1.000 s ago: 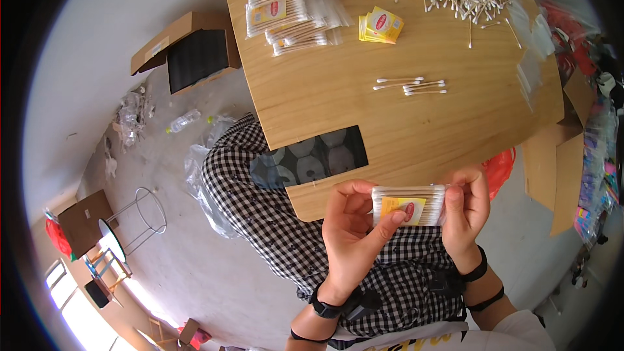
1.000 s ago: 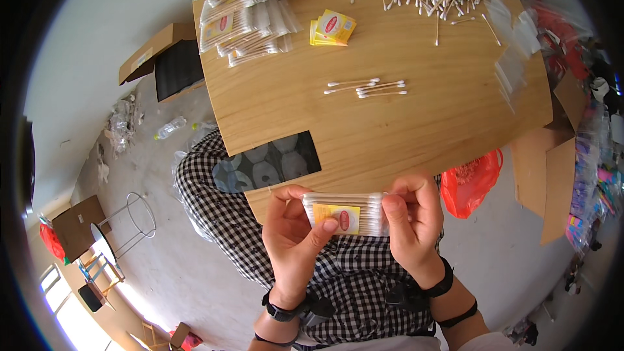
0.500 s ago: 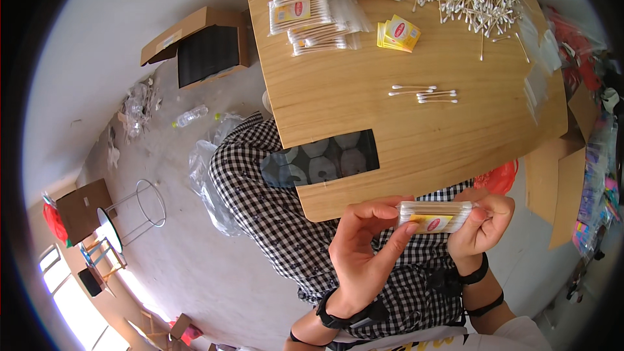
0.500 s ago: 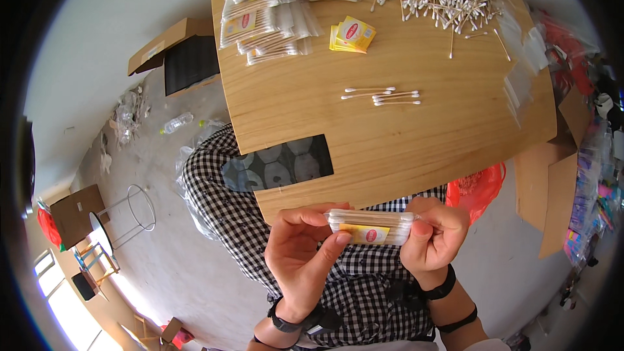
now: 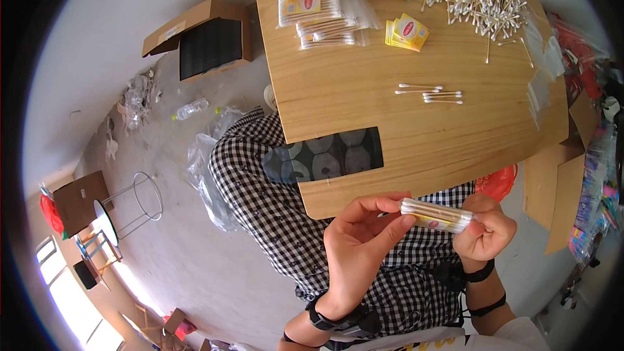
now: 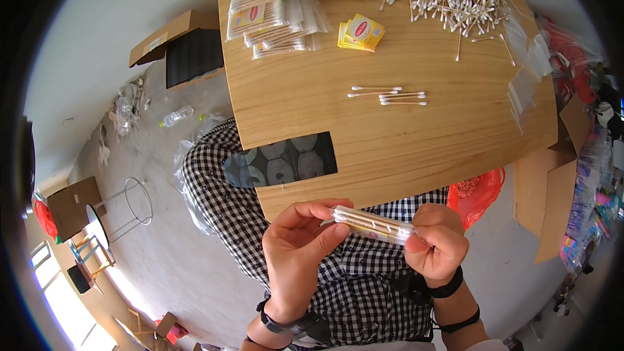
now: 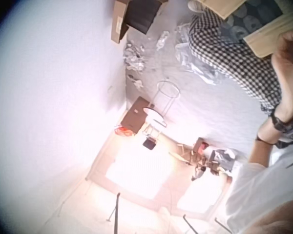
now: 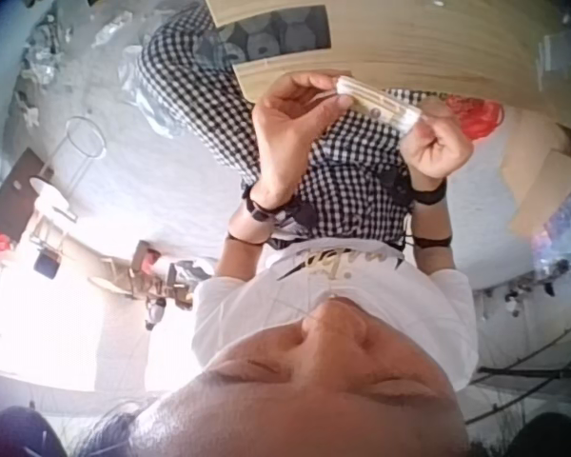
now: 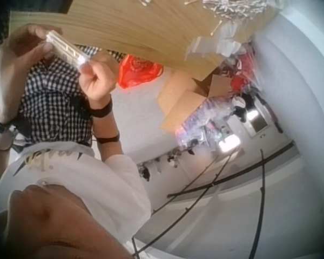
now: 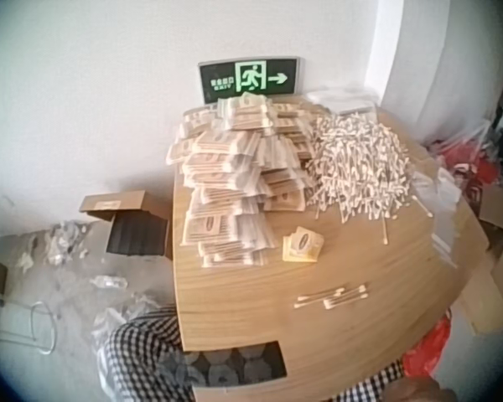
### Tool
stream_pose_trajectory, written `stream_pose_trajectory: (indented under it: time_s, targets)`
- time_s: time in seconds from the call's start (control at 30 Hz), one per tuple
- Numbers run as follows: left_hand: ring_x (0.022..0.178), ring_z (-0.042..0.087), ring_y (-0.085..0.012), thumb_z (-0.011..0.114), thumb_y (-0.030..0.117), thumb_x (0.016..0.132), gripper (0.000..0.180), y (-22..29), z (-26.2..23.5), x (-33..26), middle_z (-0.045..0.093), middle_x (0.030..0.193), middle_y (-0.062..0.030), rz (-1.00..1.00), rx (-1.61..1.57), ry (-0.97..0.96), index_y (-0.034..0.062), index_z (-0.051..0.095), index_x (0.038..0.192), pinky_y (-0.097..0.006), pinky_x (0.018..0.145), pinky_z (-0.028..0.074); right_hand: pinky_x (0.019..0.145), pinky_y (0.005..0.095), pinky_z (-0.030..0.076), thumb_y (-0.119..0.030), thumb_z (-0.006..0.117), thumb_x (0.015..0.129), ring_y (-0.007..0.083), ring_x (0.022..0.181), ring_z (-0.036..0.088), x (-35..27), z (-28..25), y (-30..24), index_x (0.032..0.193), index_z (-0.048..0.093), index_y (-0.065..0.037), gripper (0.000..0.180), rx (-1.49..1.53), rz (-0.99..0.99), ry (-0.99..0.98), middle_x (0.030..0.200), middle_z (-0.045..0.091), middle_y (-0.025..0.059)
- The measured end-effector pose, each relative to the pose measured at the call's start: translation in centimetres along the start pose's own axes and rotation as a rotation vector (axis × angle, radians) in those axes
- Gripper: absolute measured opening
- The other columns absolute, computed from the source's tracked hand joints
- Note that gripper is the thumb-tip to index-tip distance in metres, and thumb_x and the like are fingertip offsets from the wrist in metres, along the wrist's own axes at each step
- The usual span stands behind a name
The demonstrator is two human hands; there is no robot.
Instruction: Sorting cotton swabs into small quantities and placing them into individual plastic zip-lock bags.
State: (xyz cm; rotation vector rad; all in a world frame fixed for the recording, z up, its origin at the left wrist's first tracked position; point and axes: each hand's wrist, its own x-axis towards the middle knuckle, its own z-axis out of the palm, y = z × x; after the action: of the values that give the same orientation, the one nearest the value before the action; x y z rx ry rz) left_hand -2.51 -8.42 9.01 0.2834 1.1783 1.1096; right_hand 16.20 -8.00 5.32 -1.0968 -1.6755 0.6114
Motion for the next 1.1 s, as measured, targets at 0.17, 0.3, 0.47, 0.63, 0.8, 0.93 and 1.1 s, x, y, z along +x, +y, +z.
stream_pose_trajectory:
  time_s: [0.17, 0.3, 0.47, 0.63, 0.8, 0.93, 1.1]
  targets:
    - [0.099, 0.065, -0.0192, 0.071, -0.009, 0.081, 0.016, -0.4, -0.4, 0.2, 0.067, 0.109, -0.0180, -0.042, -0.056, -0.030, -0.0020, 0.061, 0.092, -0.030, 0.087, 0.055, 0.043, 0.0298, 0.037, -0.022, 0.067, 0.092, 0.0187, 0.047, 0.048, -0.2, 0.1, -0.1, 0.082, 0.048, 0.000, 0.030, -0.018, 0.039, 0.019, 0.061, 0.052, 0.0087]
    - [0.098, 0.065, -0.0184, 0.071, -0.010, 0.080, 0.016, -0.6, -0.4, -0.1, 0.067, 0.108, -0.0165, -0.027, -0.047, -0.030, -0.0015, 0.062, 0.090, -0.029, 0.086, 0.055, 0.044, 0.0278, 0.035, -0.017, 0.062, 0.094, 0.0163, 0.047, 0.046, 0.0, 0.5, -0.1, 0.082, 0.048, 0.000, 0.026, -0.036, 0.089, 0.081, 0.059, 0.051, 0.0091]
    - [0.100, 0.063, -0.0154, 0.068, -0.011, 0.083, 0.017, -1.1, -0.5, -0.4, 0.063, 0.109, -0.0124, 0.155, 0.012, -0.058, -0.0022, 0.062, 0.095, -0.027, 0.088, 0.054, 0.045, 0.0264, 0.035, -0.014, 0.060, 0.095, 0.0148, 0.048, 0.045, -0.2, 0.8, 0.1, 0.086, 0.047, 0.001, 0.022, -0.015, 0.089, 0.104, 0.059, 0.052, 0.0089]
    - [0.101, 0.063, -0.0162, 0.068, -0.010, 0.083, 0.019, -1.2, -0.6, -0.4, 0.064, 0.110, -0.0124, 0.165, 0.005, -0.057, -0.0025, 0.061, 0.099, -0.028, 0.087, 0.055, 0.045, 0.0260, 0.034, -0.014, 0.060, 0.094, 0.0142, 0.047, 0.044, -0.1, 0.7, 0.3, 0.090, 0.047, 0.002, 0.021, -0.011, 0.058, 0.102, 0.058, 0.050, 0.0079]
    - [0.103, 0.064, -0.0172, 0.070, -0.006, 0.084, 0.025, -1.3, -0.7, -0.4, 0.064, 0.111, -0.0133, 0.161, -0.082, -0.036, -0.0031, 0.059, 0.107, -0.029, 0.088, 0.055, 0.046, 0.0241, 0.036, -0.012, 0.060, 0.095, 0.0113, 0.051, 0.043, 0.3, 1.1, 0.2, 0.092, 0.048, 0.001, 0.018, 0.008, 0.047, 0.083, 0.063, 0.051, 0.0065]
    - [0.099, 0.064, -0.0143, 0.075, -0.002, 0.081, 0.041, -0.5, -0.7, 0.0, 0.066, 0.107, -0.0099, 0.198, 0.133, -0.112, -0.0017, 0.059, 0.119, -0.026, 0.083, 0.053, 0.049, 0.0210, 0.038, -0.008, 0.062, 0.094, 0.0078, 0.056, 0.046, 0.8, 1.1, -0.7, 0.095, 0.050, 0.002, 0.015, -0.064, 0.156, 0.114, 0.072, 0.055, 0.0057]
    - [0.093, 0.063, -0.0117, 0.080, -0.001, 0.076, 0.044, -0.5, -1.7, 0.8, 0.065, 0.104, -0.0063, 0.286, 0.456, -0.258, 0.0003, 0.064, 0.116, -0.023, 0.077, 0.051, 0.055, 0.0196, 0.043, -0.010, 0.069, 0.090, 0.0054, 0.065, 0.053, 1.7, 0.7, -1.9, 0.098, 0.054, 0.002, 0.021, 0.082, 0.394, -0.070, 0.083, 0.060, 0.0057]
